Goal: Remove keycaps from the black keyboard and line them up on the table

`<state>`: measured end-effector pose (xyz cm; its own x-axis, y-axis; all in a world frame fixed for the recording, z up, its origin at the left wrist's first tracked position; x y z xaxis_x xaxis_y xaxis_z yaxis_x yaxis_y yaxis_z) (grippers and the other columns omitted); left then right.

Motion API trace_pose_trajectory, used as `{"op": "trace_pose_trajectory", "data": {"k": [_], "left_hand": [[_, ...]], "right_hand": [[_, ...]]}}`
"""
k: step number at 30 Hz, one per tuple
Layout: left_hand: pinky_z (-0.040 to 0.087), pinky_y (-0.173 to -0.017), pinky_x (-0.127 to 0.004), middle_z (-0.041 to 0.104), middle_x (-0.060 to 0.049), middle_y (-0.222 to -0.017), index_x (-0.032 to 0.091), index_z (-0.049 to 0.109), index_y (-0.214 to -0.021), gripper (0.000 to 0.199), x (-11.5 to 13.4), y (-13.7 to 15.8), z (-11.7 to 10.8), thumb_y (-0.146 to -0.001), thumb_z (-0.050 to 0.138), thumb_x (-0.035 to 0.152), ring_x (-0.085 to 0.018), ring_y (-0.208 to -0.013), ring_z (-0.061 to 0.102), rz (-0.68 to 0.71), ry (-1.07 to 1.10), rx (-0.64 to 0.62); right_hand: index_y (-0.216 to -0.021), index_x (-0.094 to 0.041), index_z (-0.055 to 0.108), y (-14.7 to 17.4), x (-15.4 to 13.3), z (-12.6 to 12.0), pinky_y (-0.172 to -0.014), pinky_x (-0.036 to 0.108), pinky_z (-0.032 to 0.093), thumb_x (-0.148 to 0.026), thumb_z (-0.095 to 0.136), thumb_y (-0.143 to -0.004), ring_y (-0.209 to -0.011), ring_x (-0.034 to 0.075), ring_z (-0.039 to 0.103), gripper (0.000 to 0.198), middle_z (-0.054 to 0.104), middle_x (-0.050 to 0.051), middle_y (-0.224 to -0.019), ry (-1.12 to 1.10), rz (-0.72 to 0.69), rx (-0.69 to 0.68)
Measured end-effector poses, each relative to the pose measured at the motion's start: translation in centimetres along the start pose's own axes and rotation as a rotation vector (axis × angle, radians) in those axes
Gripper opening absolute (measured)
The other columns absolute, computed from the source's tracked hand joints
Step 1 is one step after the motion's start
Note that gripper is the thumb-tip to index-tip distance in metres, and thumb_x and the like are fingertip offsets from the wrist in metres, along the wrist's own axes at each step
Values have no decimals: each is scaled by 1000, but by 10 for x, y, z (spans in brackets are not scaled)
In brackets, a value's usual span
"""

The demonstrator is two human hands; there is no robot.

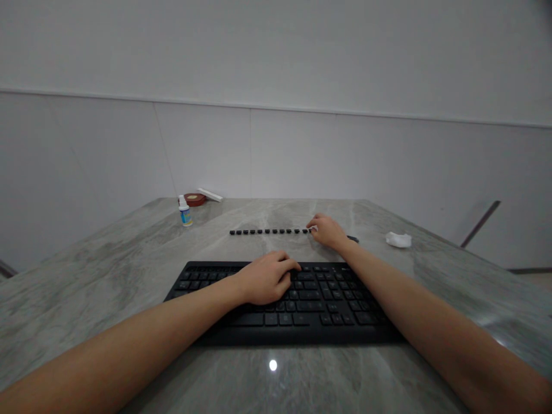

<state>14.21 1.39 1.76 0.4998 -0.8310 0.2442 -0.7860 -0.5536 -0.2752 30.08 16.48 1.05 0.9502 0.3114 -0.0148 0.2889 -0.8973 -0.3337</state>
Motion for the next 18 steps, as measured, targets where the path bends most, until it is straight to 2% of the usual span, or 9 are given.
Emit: {"op": "trace_pose_trajectory", "data": {"k": [4, 18], "left_hand": [[43, -97, -34, 57, -7, -109, 20, 55, -117, 31, 0, 0, 0, -89, 40, 17, -20, -103, 55, -7, 2, -4], [43, -97, -35, 57, -7, -110, 20, 55, -117, 31, -2, 0, 1, -89, 40, 17, -20, -103, 55, -4, 11, 3]], "right_hand": [[-94, -19, 73, 0, -8, 2, -94, 24, 39, -11, 48, -79, -99, 18, 60, 30, 66, 6, -108, -21, -65, -25], [-107, -17, 70, 1, -12, 8, -97, 28, 38, -14, 48, -79, -106, 21, 58, 35, 66, 7, -114, -20, -101, -103]]}}
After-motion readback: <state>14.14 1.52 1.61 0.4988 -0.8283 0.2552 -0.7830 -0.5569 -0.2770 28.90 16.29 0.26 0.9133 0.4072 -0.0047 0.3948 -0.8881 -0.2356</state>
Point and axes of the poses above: each hand's wrist, its own y-axis away from the middle knuckle, its own z-axis out of the palm, x = y × z, the point moved 8 cm from there along -y, towards the middle knuckle
